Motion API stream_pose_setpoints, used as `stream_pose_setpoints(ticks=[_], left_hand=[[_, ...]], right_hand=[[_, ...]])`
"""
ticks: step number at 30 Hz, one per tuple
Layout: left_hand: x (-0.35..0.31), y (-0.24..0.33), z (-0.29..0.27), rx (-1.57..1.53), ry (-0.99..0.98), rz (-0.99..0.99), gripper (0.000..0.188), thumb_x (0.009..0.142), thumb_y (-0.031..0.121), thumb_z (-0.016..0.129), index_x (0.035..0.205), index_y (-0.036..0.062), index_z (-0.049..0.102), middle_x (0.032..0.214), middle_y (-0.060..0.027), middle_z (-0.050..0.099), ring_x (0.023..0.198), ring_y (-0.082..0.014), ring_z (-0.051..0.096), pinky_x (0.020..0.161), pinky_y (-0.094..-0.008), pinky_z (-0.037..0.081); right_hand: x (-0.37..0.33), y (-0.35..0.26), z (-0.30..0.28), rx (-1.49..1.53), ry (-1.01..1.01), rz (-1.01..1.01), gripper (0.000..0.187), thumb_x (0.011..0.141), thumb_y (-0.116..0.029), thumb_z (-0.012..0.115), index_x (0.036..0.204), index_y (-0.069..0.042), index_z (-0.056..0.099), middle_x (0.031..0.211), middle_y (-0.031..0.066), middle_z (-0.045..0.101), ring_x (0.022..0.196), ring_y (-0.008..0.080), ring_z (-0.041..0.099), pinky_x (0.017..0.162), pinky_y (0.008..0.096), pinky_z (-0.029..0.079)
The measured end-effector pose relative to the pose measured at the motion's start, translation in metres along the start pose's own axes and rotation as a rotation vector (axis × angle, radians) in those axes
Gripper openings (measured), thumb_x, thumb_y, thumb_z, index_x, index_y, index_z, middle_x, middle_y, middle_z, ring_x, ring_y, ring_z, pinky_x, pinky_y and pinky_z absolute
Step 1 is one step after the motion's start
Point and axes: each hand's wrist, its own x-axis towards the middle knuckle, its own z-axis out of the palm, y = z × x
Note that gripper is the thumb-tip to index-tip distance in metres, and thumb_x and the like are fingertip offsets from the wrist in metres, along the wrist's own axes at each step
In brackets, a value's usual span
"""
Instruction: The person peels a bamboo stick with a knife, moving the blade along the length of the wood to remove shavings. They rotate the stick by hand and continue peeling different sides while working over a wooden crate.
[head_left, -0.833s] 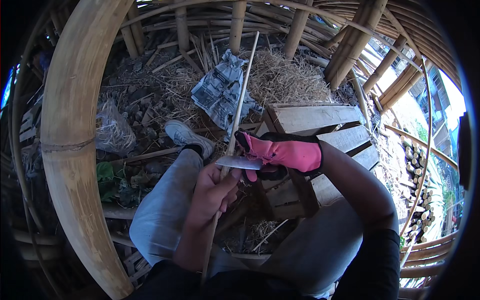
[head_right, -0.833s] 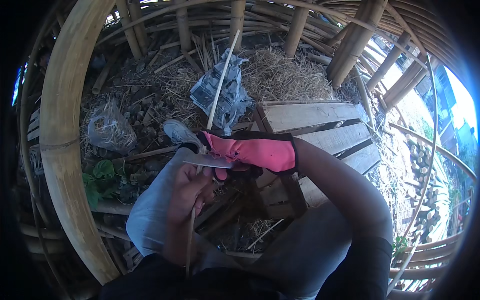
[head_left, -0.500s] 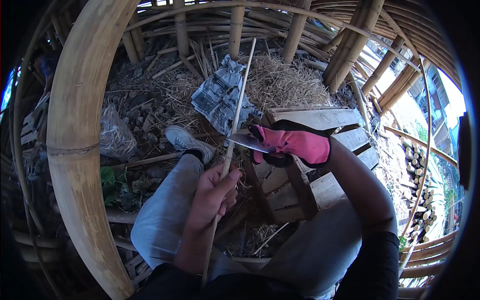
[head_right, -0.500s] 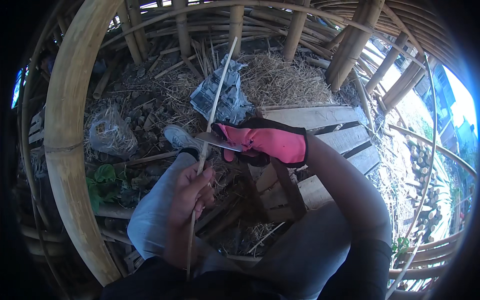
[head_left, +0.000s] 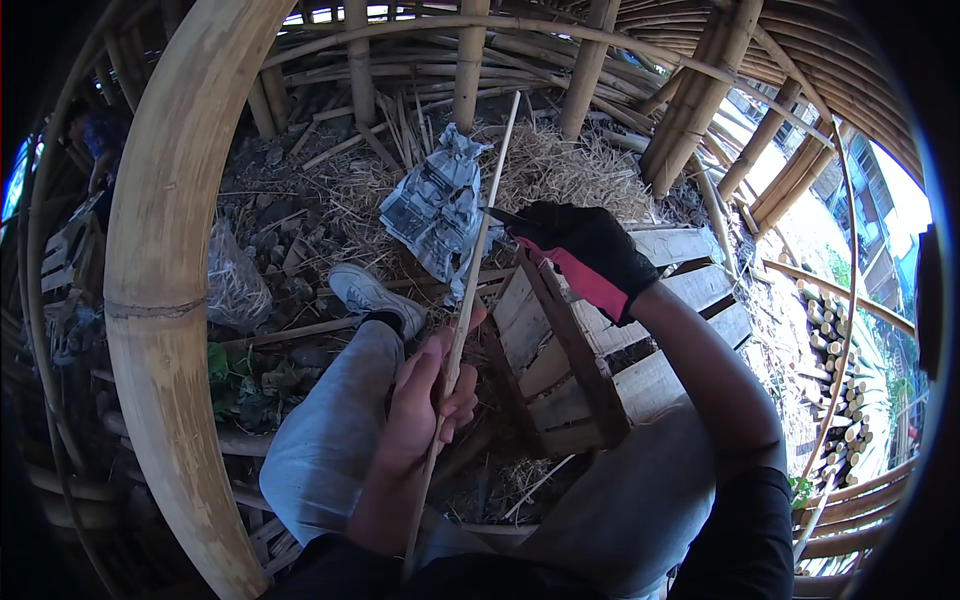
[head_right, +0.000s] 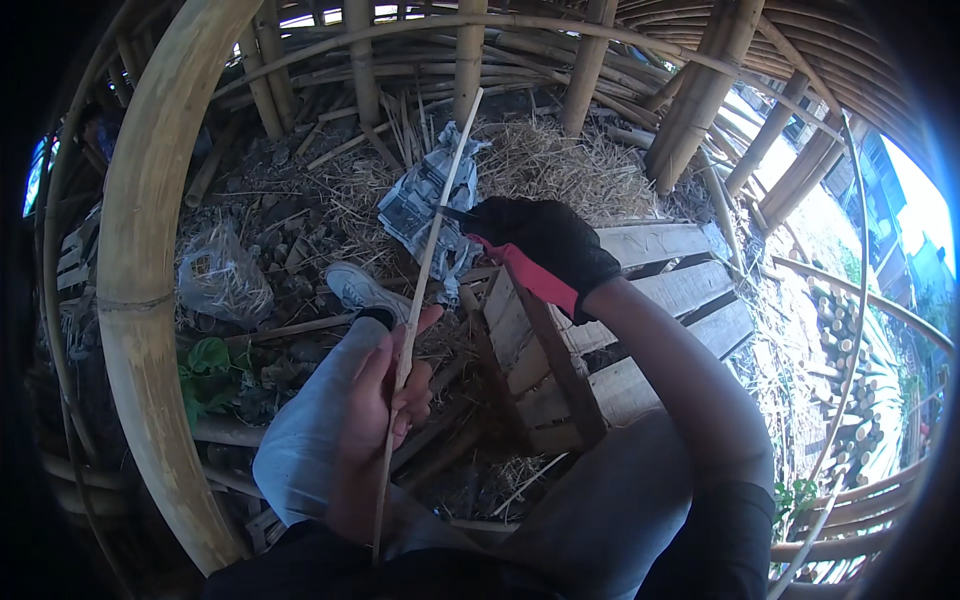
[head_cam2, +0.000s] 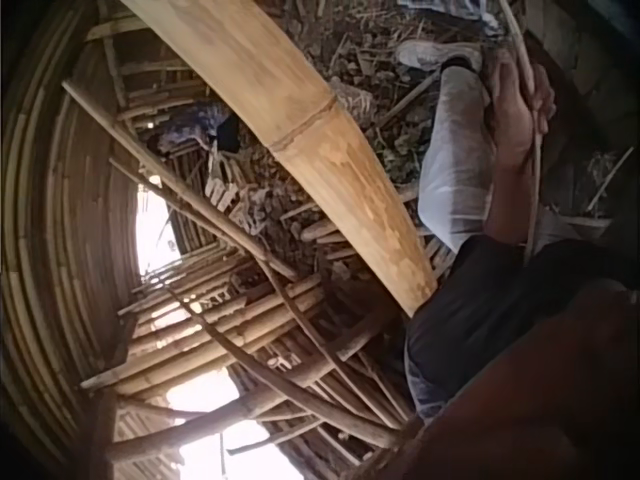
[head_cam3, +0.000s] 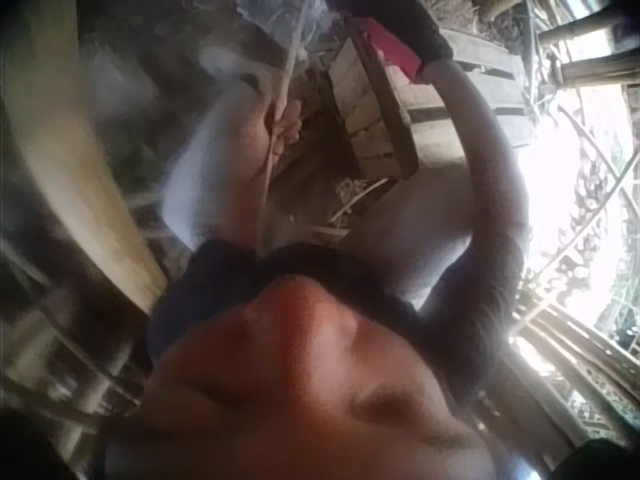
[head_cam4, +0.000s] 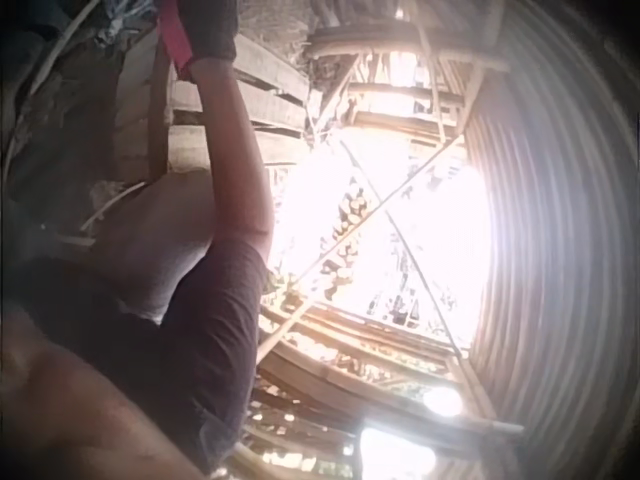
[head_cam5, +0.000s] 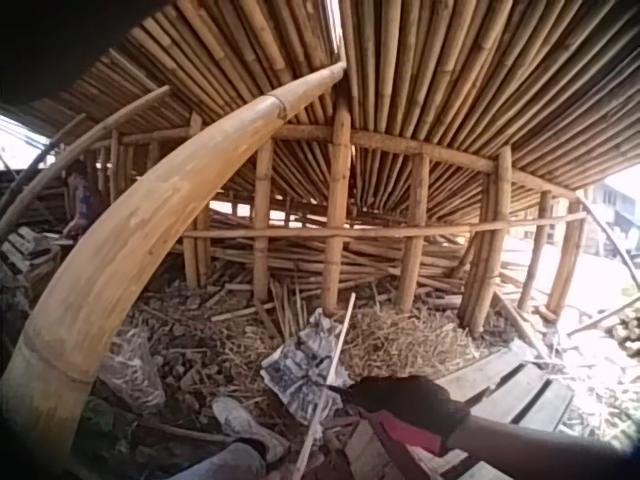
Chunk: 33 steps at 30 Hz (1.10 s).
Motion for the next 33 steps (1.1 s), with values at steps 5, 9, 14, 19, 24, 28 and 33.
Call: stream_pose_setpoints(ticks=[5,9,14,19,24,28,33], left_hand=[[-0.001,-0.001,0.013,0.069,-0.002,-0.045,0.054,0.109,0.040,0.032,0.155,0.0131,0.032,0.054,0.0040,0.034,0.038,-0.0050,0.028,0.038,-0.0202,0.030],[-0.005,-0.001,0.012,0.175,0.034,0.004,0.052,0.110,0.039,0.031,0.155,0.0144,0.032,0.053,0.0041,0.034,0.037,-0.0051,0.028,0.036,-0.0209,0.030],[-0.007,0.008,0.011,0.212,0.047,0.052,0.052,0.110,0.039,0.031,0.155,0.0132,0.033,0.053,0.0043,0.034,0.036,-0.0049,0.028,0.035,-0.0213,0.031],[-0.012,0.005,0.014,0.272,0.167,0.050,0.052,0.110,0.037,0.031,0.152,0.0065,0.037,0.051,0.0053,0.034,0.033,-0.0042,0.029,0.035,-0.0199,0.029],[-0.008,0.011,0.015,0.249,0.121,0.047,0.052,0.110,0.037,0.031,0.152,0.0068,0.036,0.051,0.0052,0.034,0.033,-0.0042,0.029,0.035,-0.0203,0.029],[-0.010,0.006,0.008,0.219,0.155,0.028,0.051,0.110,0.038,0.031,0.153,0.0104,0.036,0.053,0.0042,0.034,0.036,-0.0045,0.028,0.036,-0.0204,0.030],[-0.011,0.012,0.010,0.163,0.095,0.030,0.051,0.110,0.037,0.030,0.154,0.0103,0.034,0.053,0.0041,0.034,0.035,-0.0050,0.028,0.036,-0.0205,0.029]], right_hand=[[0.022,-0.003,-0.010,-0.196,0.099,0.097,0.032,0.099,-0.026,0.049,0.125,-0.017,0.066,0.102,0.0172,0.070,0.097,0.0366,0.067,0.084,0.0441,0.053],[0.022,-0.017,0.006,-0.262,0.022,0.140,0.033,0.102,-0.031,0.043,0.123,-0.020,0.066,0.095,0.0149,0.070,0.092,0.0354,0.069,0.079,0.0451,0.054],[0.026,-0.027,-0.001,-0.296,-0.065,0.026,0.032,0.102,-0.038,0.046,0.116,-0.021,0.069,0.087,0.0143,0.070,0.080,0.0355,0.069,0.071,0.0457,0.055],[0.004,-0.042,0.020,-0.299,-0.172,-0.237,0.028,0.102,-0.034,0.047,0.110,-0.019,0.069,0.082,0.0140,0.068,0.076,0.0330,0.069,0.067,0.0441,0.054],[0.021,-0.021,0.009,-0.298,-0.034,-0.122,0.027,0.101,-0.036,0.049,0.106,-0.021,0.072,0.080,0.0114,0.069,0.073,0.0326,0.069,0.064,0.0440,0.053],[0.000,-0.033,0.031,-0.251,-0.021,-0.318,0.025,0.099,-0.034,0.052,0.110,-0.021,0.070,0.081,0.0117,0.068,0.073,0.0313,0.069,0.062,0.0438,0.053],[0.009,-0.051,0.019,-0.345,-0.124,-0.177,0.029,0.099,-0.035,0.052,0.120,-0.023,0.068,0.084,0.0099,0.069,0.074,0.0296,0.070,0.063,0.0425,0.055]])
